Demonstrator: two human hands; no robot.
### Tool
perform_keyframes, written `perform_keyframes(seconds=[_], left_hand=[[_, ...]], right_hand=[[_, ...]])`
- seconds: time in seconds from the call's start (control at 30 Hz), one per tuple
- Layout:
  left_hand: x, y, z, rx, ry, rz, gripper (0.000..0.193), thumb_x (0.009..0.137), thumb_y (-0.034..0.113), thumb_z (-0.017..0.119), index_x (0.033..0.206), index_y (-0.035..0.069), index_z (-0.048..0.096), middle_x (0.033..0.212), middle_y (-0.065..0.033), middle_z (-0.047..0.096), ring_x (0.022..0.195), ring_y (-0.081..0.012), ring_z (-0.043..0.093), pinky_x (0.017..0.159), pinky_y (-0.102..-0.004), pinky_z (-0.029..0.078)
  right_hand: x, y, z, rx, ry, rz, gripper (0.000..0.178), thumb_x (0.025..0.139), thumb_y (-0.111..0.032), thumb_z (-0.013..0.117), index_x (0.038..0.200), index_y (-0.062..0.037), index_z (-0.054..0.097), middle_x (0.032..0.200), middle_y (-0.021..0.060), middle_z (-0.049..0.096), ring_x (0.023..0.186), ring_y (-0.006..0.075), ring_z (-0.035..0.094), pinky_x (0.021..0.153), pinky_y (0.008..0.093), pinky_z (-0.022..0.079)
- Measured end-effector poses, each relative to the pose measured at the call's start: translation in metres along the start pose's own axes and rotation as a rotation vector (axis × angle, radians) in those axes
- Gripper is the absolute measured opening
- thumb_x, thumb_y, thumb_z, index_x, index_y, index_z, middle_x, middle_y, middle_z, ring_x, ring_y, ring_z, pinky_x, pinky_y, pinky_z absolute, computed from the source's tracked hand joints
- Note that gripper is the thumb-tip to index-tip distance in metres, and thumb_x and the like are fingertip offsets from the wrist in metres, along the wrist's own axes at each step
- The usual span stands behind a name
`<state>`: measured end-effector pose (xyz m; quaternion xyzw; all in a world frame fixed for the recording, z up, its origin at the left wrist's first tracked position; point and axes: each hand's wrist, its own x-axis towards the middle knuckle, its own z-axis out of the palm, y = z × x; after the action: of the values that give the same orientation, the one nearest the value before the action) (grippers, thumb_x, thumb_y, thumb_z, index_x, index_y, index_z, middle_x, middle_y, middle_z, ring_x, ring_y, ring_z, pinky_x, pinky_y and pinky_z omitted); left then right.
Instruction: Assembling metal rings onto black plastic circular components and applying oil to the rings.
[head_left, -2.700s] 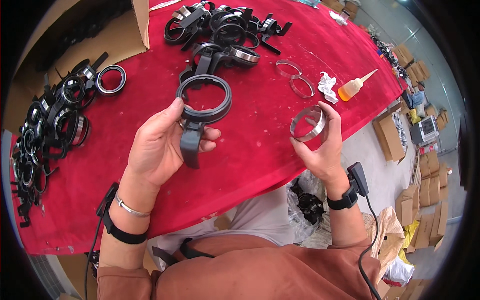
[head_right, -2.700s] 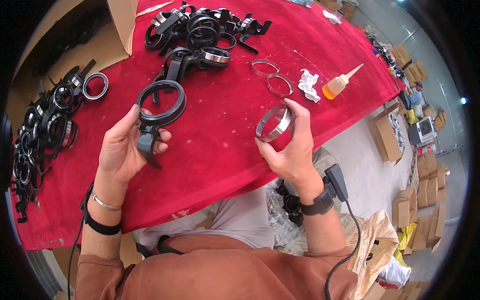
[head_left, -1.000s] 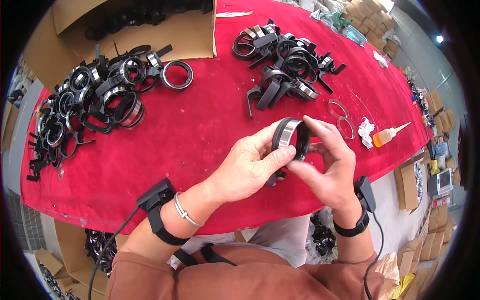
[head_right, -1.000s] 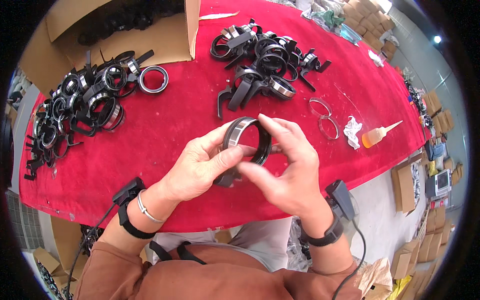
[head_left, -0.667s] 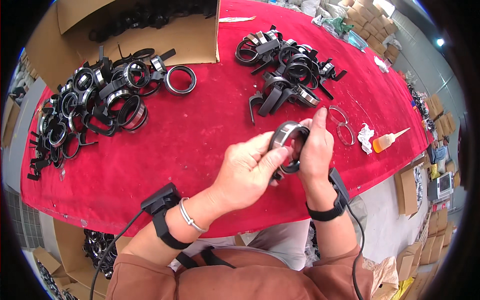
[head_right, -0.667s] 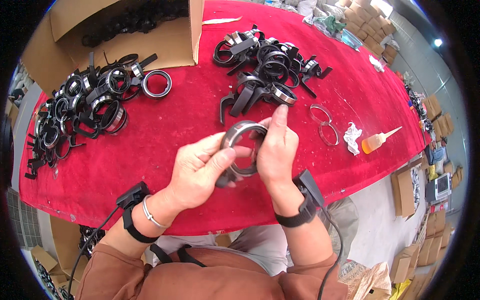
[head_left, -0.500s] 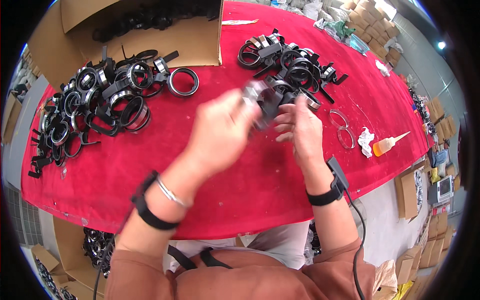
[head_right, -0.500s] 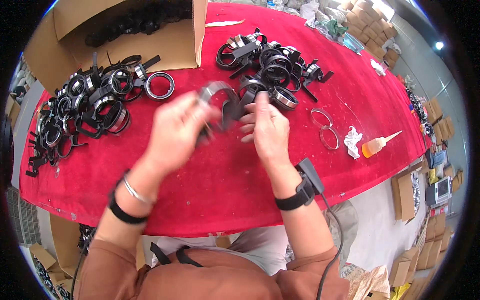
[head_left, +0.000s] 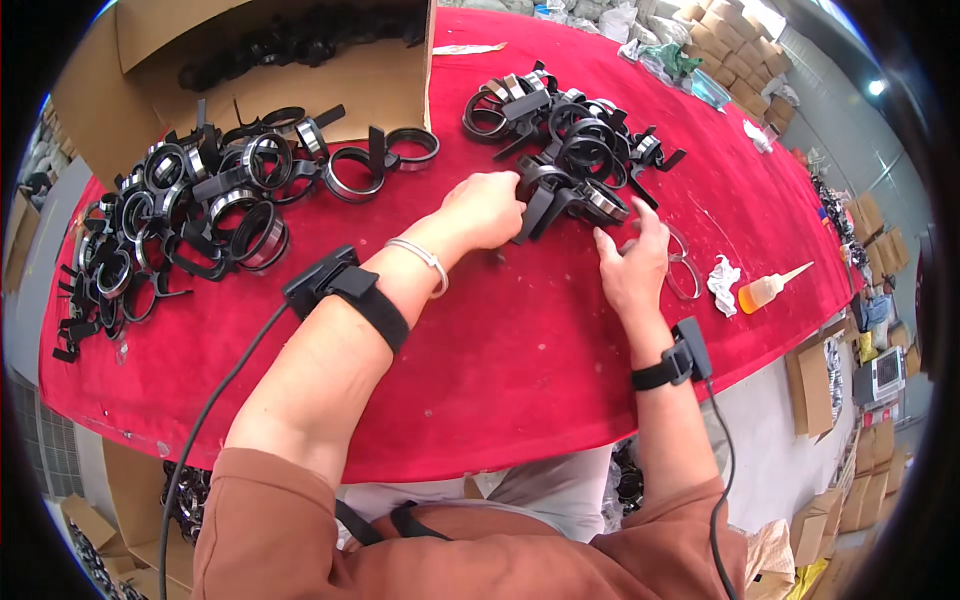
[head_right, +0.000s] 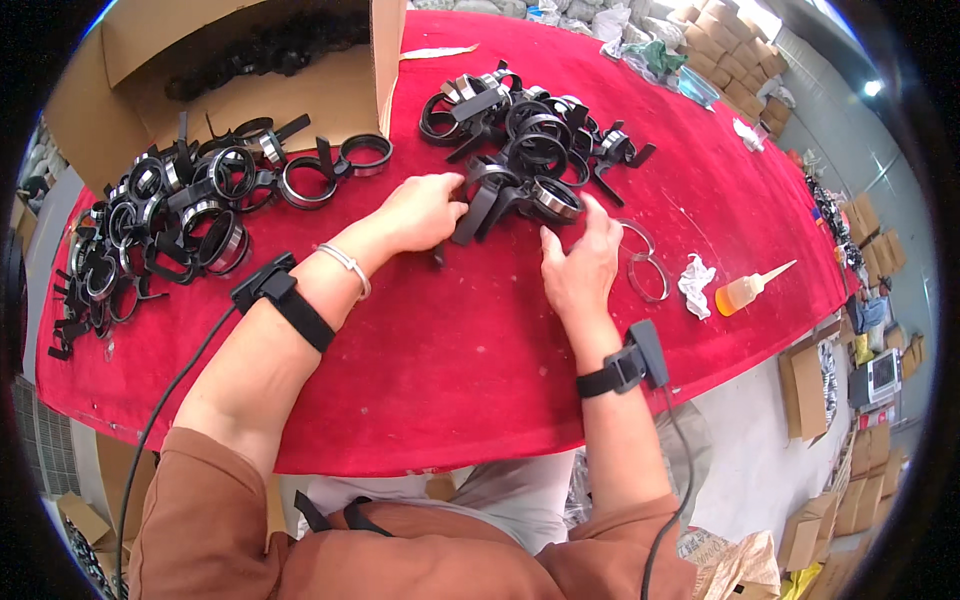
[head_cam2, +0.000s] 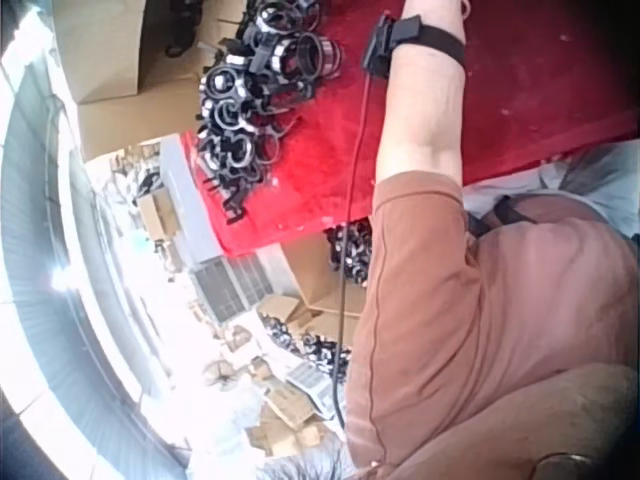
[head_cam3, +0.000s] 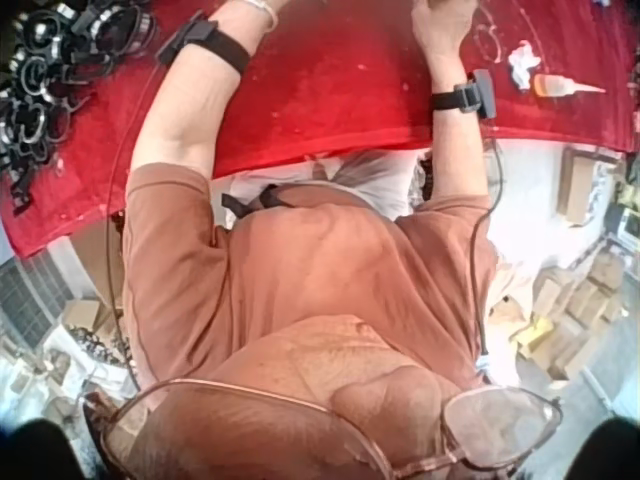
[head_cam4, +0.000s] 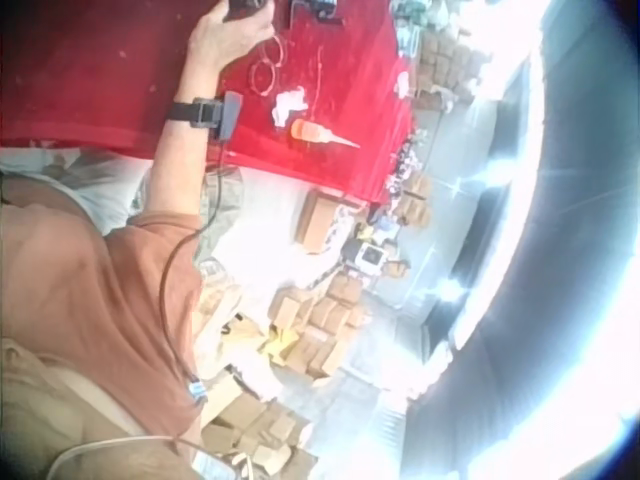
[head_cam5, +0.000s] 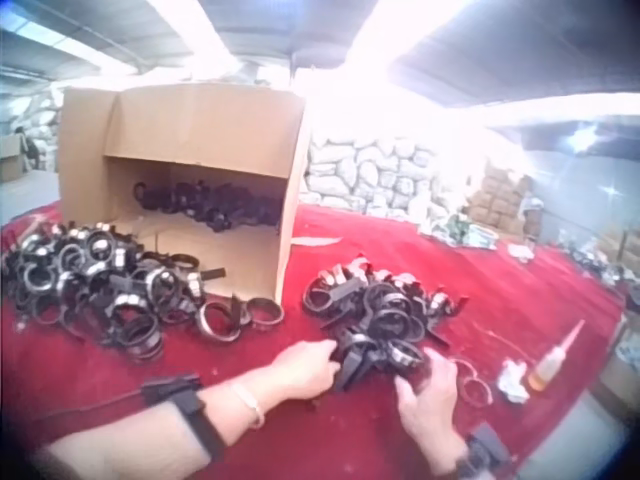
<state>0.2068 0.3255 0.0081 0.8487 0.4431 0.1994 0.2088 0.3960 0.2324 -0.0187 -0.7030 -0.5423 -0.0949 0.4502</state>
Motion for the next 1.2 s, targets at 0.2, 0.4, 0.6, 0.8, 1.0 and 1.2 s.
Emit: perform_keyframes(seconds=[0.2,0.4,0.6,0.8,1.0,1.2], left_hand=[[-0.012,-0.005,-0.019,-0.624,-0.293,-0.311,0.033,0.086,0.016,0.057,0.115,0.0,0.057,0.085,-0.0033,0.058,0.072,-0.0119,0.057,0.061,-0.0282,0.051],[-0.014,0.004,0.014,-0.496,-0.163,-0.187,0.053,0.083,0.018,0.063,0.129,0.0,0.044,0.093,-0.0078,0.061,0.078,-0.0128,0.057,0.068,-0.028,0.049],[-0.024,0.005,0.011,-0.437,-0.081,-0.163,0.038,0.082,0.01,0.063,0.115,-0.002,0.047,0.095,-0.013,0.059,0.087,-0.0191,0.057,0.077,-0.0318,0.048],[-0.053,0.012,-0.027,-0.715,-0.187,-0.35,0.03,0.09,0.017,0.054,0.113,0.003,0.042,0.09,-0.0089,0.061,0.069,-0.0125,0.062,0.055,-0.0263,0.051],[-0.063,0.005,-0.062,-0.97,0.102,-0.303,0.038,0.081,0.01,0.067,0.111,-0.003,0.047,0.088,-0.0122,0.061,0.071,-0.0186,0.064,0.065,-0.034,0.057],[-0.056,-0.03,-0.092,-1.769,-0.086,-0.142,0.016,0.087,0.003,0.057,0.1,-0.006,0.056,0.089,-0.014,0.063,0.083,-0.0208,0.064,0.089,-0.0422,0.052]], right_hand=[[0.045,0.026,-0.013,-0.024,-0.251,-0.016,0.027,0.069,-0.018,0.076,0.091,-0.0071,0.064,0.085,0.0141,0.056,0.073,0.0261,0.059,0.07,0.0379,0.048],[0.068,-0.006,-0.019,0.099,-0.223,-0.136,0.028,0.068,-0.014,0.075,0.092,-0.0045,0.064,0.086,0.0119,0.057,0.075,0.0222,0.061,0.072,0.0357,0.05],[0.125,-0.039,-0.048,-0.034,-0.388,-0.258,0.035,0.067,-0.026,0.078,0.091,-0.0032,0.066,0.086,0.0156,0.066,0.083,0.0276,0.064,0.075,0.0372,0.05],[0.152,-0.06,-0.037,0.324,-0.375,-0.048,0.061,0.075,-0.032,0.073,0.12,0.0046,0.054,0.088,0.0164,0.067,0.067,0.0136,0.066,0.06,0.0265,0.053],[0.12,-0.03,-0.055,0.422,-0.205,0.102,0.056,0.076,-0.032,0.072,0.116,0.0049,0.057,0.09,0.0169,0.068,0.074,0.017,0.067,0.064,0.0267,0.053],[0.085,0.079,-0.105,-0.166,-0.152,0.213,0.066,0.071,-0.046,0.071,0.11,0.005,0.061,0.104,0.0213,0.065,0.098,0.0296,0.063,0.088,0.0353,0.047]])
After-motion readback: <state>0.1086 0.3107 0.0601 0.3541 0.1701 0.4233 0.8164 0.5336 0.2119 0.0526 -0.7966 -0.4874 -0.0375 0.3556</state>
